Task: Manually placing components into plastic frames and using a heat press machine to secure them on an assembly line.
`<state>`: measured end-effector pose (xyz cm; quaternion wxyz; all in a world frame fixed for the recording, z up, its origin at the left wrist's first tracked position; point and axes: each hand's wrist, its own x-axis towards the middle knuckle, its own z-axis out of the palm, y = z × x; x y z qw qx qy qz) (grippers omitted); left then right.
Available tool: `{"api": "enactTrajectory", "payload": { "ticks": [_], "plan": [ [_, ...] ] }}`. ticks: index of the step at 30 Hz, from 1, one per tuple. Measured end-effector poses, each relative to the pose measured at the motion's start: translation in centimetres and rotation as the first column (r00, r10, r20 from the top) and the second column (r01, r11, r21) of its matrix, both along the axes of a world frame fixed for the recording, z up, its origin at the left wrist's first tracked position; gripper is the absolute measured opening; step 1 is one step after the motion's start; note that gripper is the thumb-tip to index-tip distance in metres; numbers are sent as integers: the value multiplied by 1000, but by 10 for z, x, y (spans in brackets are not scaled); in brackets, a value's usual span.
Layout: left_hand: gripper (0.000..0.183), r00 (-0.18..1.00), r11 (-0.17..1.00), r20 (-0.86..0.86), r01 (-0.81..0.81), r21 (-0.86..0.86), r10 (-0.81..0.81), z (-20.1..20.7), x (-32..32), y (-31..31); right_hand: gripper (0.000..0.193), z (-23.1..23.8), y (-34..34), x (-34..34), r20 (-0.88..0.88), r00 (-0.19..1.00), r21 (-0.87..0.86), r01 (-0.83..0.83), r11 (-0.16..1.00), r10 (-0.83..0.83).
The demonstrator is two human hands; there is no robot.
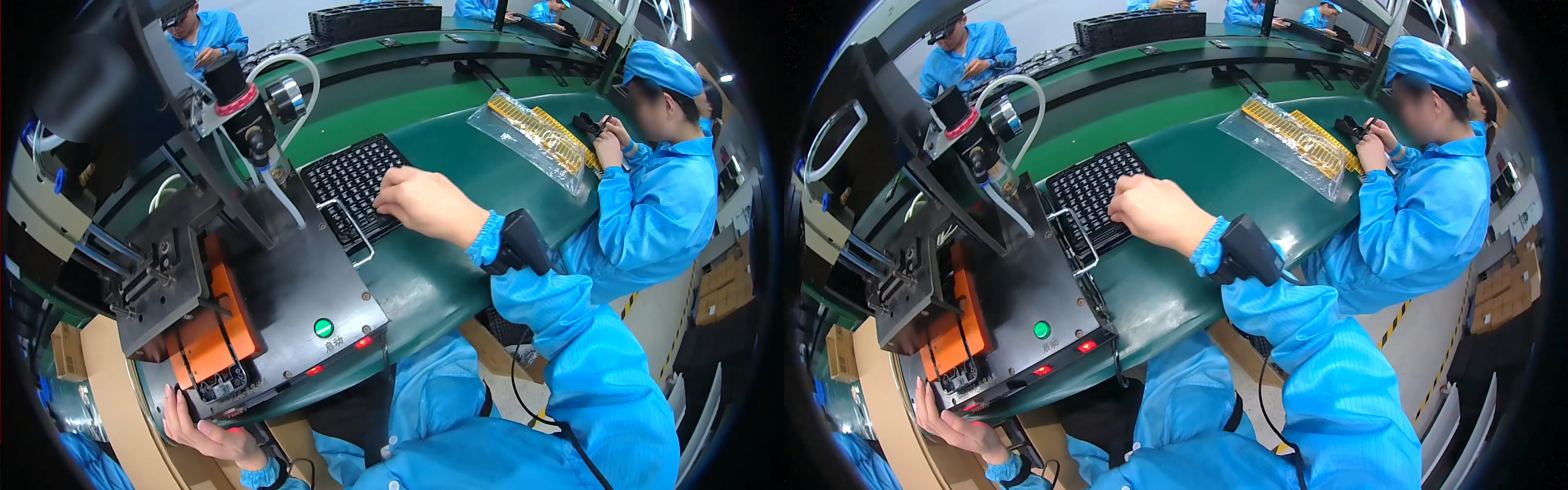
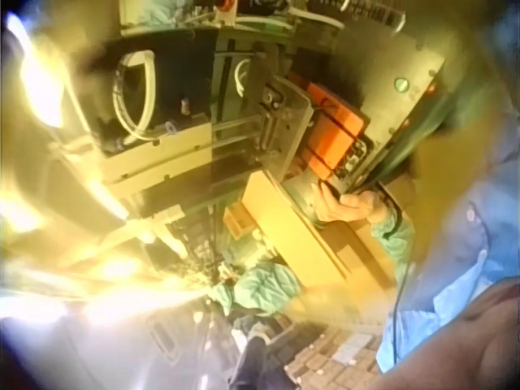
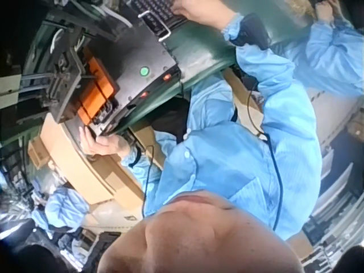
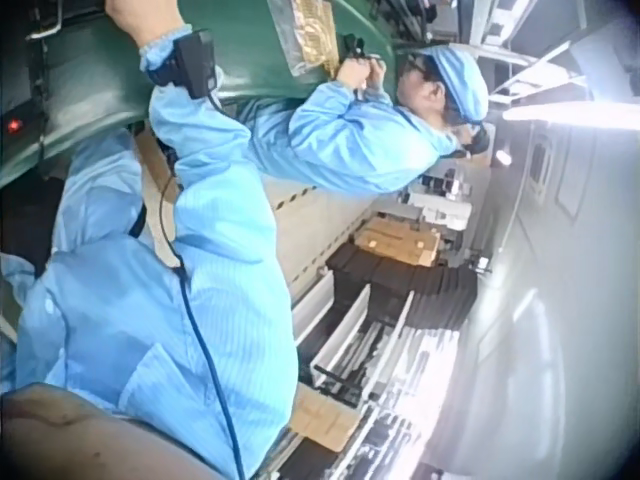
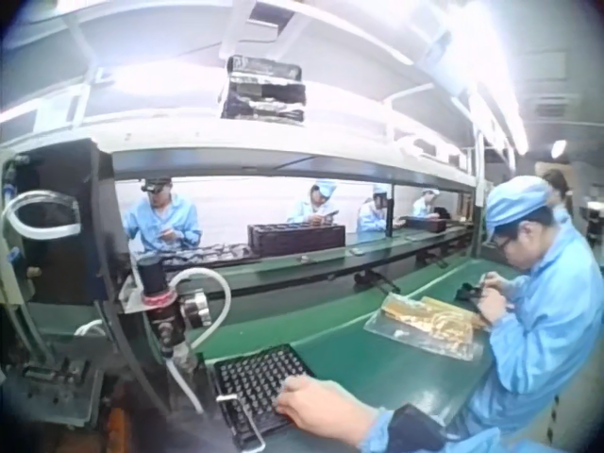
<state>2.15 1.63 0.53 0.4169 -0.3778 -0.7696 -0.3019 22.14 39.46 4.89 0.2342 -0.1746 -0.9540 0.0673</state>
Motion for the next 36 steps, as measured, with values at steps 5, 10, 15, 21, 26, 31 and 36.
{"api": "enactTrajectory", "payload": {
  "ticks": [5, 10, 15, 21, 26, 31, 36],
  "plan": [
    [43, 1000, 1000, -1, 0, 1, 0, 0, -2, -3, 11, -3, 3, -8, 65, 998, -9, 3, 1000, -2],
    [43, 1000, 1000, -21, -3, -2, 3, -1, -4, -5, 12, 3, 18, -17, 202, 979, -232, 22, 972, 26],
    [43, 1000, 1000, -14, 25, -1, -25, -1, -3, -5, 12, 7, 27, -20, 87, 995, -388, -15, 921, 53],
    [43, 1000, 1000, -27, -1, 7, 1, -6, -5, -3, 10, 0, 40, 3, -312, 948, -792, -223, 568, -63],
    [44, 999, 999, -43, -26, 22, 27, -10, -8, -4, 17, -8, 52, 25, -405, 894, -808, -252, 533, -190],
    [45, 998, 999, -61, -14, 49, 17, -11, -11, -1, 18, -15, 68, 50, -356, 873, -764, -67, 642, -334],
    [45, 998, 999, -63, -22, 23, 24, -6, -7, 0, 18, -21, 88, 63, -365, 831, -792, -40, 609, -420]
  ]
}}
